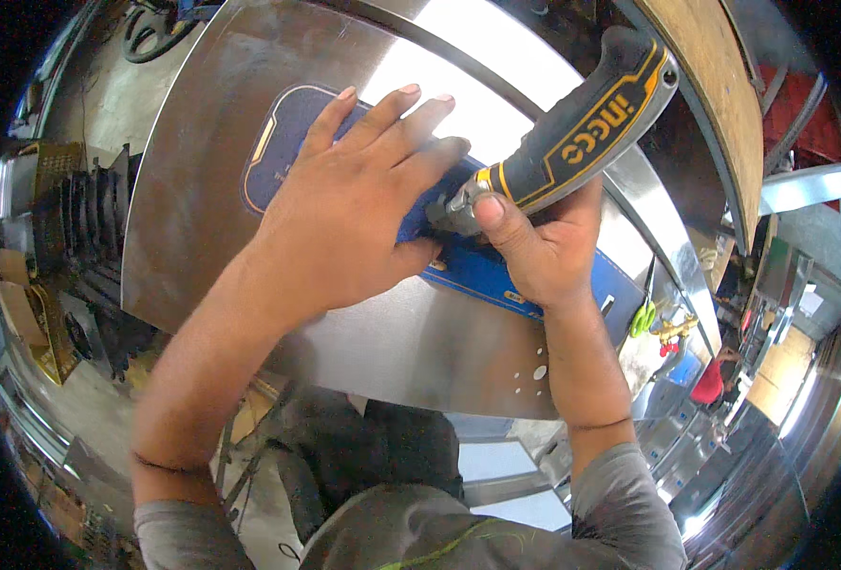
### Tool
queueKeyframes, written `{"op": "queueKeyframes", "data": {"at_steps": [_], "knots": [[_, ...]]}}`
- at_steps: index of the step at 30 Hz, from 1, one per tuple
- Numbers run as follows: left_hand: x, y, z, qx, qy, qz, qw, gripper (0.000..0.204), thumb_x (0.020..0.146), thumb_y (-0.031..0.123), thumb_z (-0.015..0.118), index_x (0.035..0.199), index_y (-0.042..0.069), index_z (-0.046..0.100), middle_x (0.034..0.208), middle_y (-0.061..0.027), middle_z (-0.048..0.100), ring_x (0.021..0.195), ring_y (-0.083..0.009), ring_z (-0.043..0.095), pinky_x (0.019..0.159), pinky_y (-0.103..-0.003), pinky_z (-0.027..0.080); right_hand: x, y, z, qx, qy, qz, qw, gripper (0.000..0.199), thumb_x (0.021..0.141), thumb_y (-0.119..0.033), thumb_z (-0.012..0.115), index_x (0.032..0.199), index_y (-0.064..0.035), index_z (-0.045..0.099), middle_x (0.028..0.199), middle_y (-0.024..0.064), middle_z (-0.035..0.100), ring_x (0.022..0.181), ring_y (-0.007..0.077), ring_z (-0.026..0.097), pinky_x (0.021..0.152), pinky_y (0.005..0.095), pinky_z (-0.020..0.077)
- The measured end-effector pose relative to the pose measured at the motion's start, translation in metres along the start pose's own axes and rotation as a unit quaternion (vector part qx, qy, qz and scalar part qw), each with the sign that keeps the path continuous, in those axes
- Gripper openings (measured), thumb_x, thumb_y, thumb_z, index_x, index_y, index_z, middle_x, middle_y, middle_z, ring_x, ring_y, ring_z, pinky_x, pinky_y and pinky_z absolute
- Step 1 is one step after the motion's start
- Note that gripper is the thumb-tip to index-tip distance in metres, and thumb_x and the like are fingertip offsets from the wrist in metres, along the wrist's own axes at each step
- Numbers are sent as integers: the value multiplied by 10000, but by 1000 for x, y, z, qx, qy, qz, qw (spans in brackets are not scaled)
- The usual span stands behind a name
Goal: The person uses scissors and a utility knife to cut shapes out of a blue sticker sheet on a metal workbench. They then peel off the cut pieces and place them on the table.
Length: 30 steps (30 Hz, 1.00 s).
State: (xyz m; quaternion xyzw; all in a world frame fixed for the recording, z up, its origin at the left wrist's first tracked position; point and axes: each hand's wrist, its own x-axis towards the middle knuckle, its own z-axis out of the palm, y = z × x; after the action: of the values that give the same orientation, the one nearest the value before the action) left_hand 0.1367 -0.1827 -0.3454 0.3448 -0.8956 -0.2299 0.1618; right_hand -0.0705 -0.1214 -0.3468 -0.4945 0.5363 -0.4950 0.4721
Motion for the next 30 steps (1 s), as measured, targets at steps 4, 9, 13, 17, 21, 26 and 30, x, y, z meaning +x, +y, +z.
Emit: {"op": "queueKeyframes", "data": {"at_steps": [4, 9, 13, 17, 21, 26, 30], "knots": [[1, 2, 5, 27, -9, 9, 1000, 809, 715, 312, 774, 1461, 155, 502, 1609, -113, 388, 1507, -334, 318, 1237, -556, 179, 7, 9, 2, -24, 20, -76, 997, 685, 871, -173, 834, 1369, -37, 383, 1182, 60, 551, 1050, 149, 596, 917, 320, 521], [-2, 2, 3, 50, -17, 16, 998, 848, 732, 338, 766, 1502, 153, 463, 1623, -122, 366, 1514, -347, 304, 1239, -554, 171, 8, 15, -1, 5, 49, -105, 993, 692, 894, -181, 810, 1395, -40, 354, 1138, 82, 593, 989, 155, 623, 871, 305, 535], [-3, 1, 4, 59, -20, 19, 998, 888, 751, 366, 753, 1539, 132, 417, 1640, -135, 332, 1519, -354, 291, 1240, -555, 165, 11, 13, -2, 64, 26, -116, 991, 714, 929, -272, 771, 1447, -38, 339, 1122, 196, 662, 822, 192, 676, 681, 289, 559], [-5, 2, 4, 84, -37, 28, 995, 925, 768, 382, 737, 1572, 123, 361, 1658, -146, 291, 1525, -357, 274, 1239, -561, 163, 16, 5, -17, 196, -89, -104, 971, 678, 949, -282, 737, 1465, -109, 332, 1079, 265, 666, 665, 225, 669, 467, 282, 529], [-5, 3, 9, 70, 13, 37, 997, 901, 752, 389, 740, 1537, 112, 395, 1621, -177, 326, 1514, -377, 281, 1232, -576, 178, 8, 6, -20, 174, -80, -114, 975, 644, 837, -159, 803, 1322, -69, 389, 1036, 204, 672, 850, 215, 661, 754, 333, 542], [-8, 2, 8, 69, 61, 44, 995, 739, 699, 387, 769, 1332, 89, 533, 1426, -190, 476, 1422, -399, 387, 1192, -593, 252, 3, 7, -21, 129, -86, -101, 983, 495, 802, -186, 821, 1174, -39, 529, 1016, 138, 680, 931, 205, 653, 893, 350, 526], [-14, 3, 10, 77, 78, 41, 993, 701, 689, 384, 773, 1279, 74, 555, 1363, -170, 511, 1352, -391, 451, 1157, -598, 293, 4, 3, -24, -20, -116, -142, 983, 273, 795, -189, 792, 996, -29, 699, 984, 113, 702, 889, 201, 670, 838, 326, 535]]}}
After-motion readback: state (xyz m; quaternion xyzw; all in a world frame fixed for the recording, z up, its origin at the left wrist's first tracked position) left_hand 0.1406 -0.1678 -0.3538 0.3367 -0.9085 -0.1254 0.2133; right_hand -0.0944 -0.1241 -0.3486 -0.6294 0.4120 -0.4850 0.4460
